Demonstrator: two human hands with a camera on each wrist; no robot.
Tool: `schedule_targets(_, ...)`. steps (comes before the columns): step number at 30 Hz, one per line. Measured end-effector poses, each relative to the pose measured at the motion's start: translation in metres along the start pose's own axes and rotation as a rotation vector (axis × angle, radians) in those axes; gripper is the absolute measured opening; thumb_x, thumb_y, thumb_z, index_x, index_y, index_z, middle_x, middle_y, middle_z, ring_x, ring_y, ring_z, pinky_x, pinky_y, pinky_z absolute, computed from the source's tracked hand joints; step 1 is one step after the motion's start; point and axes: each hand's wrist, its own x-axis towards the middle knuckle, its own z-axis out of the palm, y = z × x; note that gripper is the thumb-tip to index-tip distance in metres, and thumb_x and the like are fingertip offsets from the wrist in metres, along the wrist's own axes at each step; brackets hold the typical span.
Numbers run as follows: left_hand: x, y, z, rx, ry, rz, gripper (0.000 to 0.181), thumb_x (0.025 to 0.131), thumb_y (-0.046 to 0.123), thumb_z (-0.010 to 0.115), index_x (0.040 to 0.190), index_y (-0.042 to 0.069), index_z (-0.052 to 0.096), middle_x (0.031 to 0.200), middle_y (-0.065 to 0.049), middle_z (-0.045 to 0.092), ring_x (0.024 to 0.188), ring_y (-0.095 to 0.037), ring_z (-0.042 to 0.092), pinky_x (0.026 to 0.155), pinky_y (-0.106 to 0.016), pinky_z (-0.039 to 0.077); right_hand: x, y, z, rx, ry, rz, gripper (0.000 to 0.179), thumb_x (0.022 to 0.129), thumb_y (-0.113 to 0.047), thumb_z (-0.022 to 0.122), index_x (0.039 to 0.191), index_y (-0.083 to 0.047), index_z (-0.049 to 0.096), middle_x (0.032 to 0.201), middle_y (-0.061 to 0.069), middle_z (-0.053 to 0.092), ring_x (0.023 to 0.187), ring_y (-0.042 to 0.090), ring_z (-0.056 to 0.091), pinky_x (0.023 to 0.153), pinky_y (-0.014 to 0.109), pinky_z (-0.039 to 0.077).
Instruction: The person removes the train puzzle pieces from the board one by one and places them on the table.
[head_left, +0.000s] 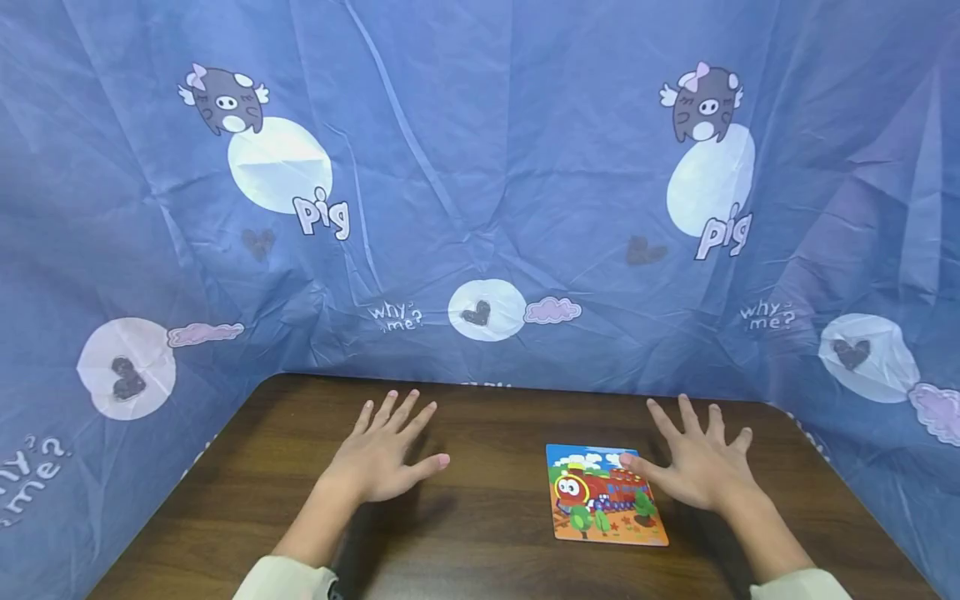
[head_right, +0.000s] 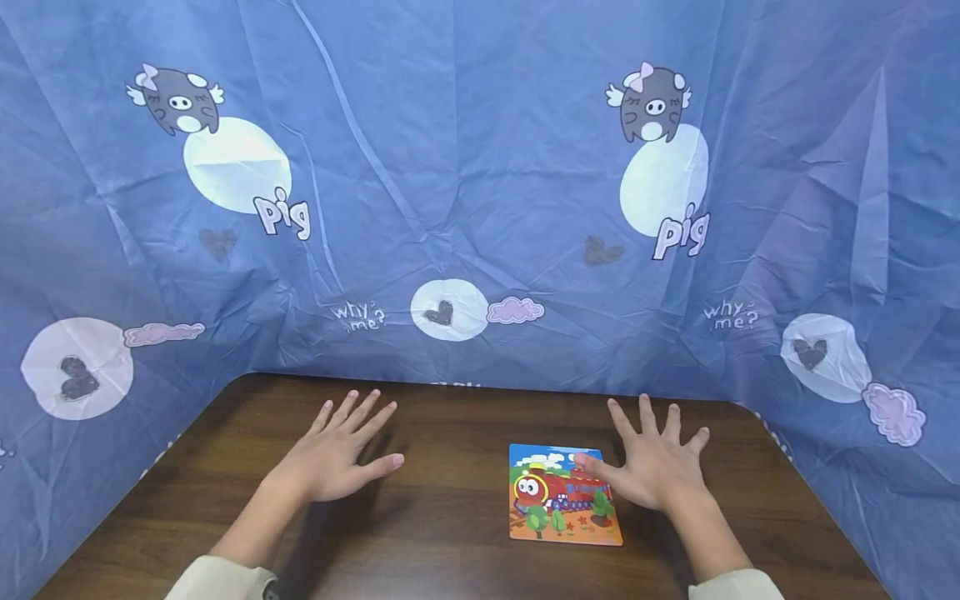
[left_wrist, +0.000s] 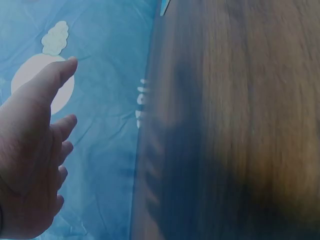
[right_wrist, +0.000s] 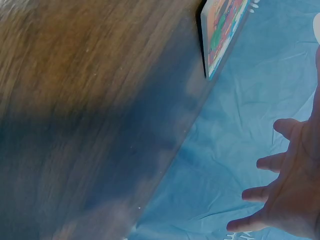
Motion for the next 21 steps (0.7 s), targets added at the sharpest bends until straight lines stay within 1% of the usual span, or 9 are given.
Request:
schedule_targets(9, 0.015, 0.013, 0.004, 0.001, -0.042, 0.021, 0.084, 0.097, 0.075, 0.039, 0.163, 0.025, 0.026, 0.171, -0.008, 0.013, 0.156, -0.037, 0.006, 0.123, -0.057, 0.001, 0.003, -0.002, 0.003, 0.008, -0.007, -0.006, 0.105, 0.086, -0.087, 0.045, 0.162, -0.017, 0.026, 0.161, 0.036, 0.018, 0.137, 0.074, 0.013, 0.093, 0.092, 0.003)
schedule_targets(12, 0.020, 0.019, 0.005, -0.010, -0.037, 0.035, 0.082, 0.098, 0.073, 0.040, 0.163, 0.025, 0.029, 0.170, -0.011, 0.015, 0.156, -0.038, 0.008, 0.123, -0.057, 0.003, 0.004, -0.002, 0.004, 0.006, -0.006, -0.017, 0.104, 0.086, -0.085, 0.047, 0.162, -0.016, 0.027, 0.160, 0.037, 0.020, 0.136, 0.074, 0.015, 0.092, 0.093, 0.005)
schedule_targets(15, 0.025, 0.025, 0.008, -0.009, -0.038, 0.047, 0.081, 0.098, 0.073, 0.039, 0.162, 0.026, 0.030, 0.170, -0.012, 0.016, 0.156, -0.038, 0.010, 0.123, -0.057, 0.006, 0.005, -0.003, 0.006, 0.009, -0.006, -0.028, 0.103, 0.087, -0.084, 0.048, 0.162, -0.017, 0.027, 0.159, 0.037, 0.023, 0.135, 0.074, 0.018, 0.092, 0.093, 0.008)
schedule_targets(18, 0.032, 0.030, 0.012, 0.010, -0.039, 0.064, 0.080, 0.098, 0.074, 0.037, 0.162, 0.026, 0.029, 0.170, -0.011, 0.017, 0.156, -0.038, 0.013, 0.123, -0.057, 0.007, 0.007, -0.005, 0.007, 0.020, -0.018, -0.031, 0.101, 0.088, -0.081, 0.052, 0.162, -0.017, 0.026, 0.159, 0.036, 0.025, 0.135, 0.073, 0.020, 0.091, 0.093, 0.009)
schedule_targets(21, 0.039, 0.036, 0.016, 0.033, -0.037, 0.082, 0.080, 0.098, 0.075, 0.034, 0.163, 0.027, 0.029, 0.170, -0.009, 0.019, 0.155, -0.037, 0.015, 0.123, -0.058, 0.010, 0.010, -0.006, 0.007, 0.041, -0.039, -0.032, 0.100, 0.088, -0.078, 0.055, 0.161, -0.016, 0.028, 0.158, 0.035, 0.029, 0.134, 0.072, 0.024, 0.091, 0.093, 0.012)
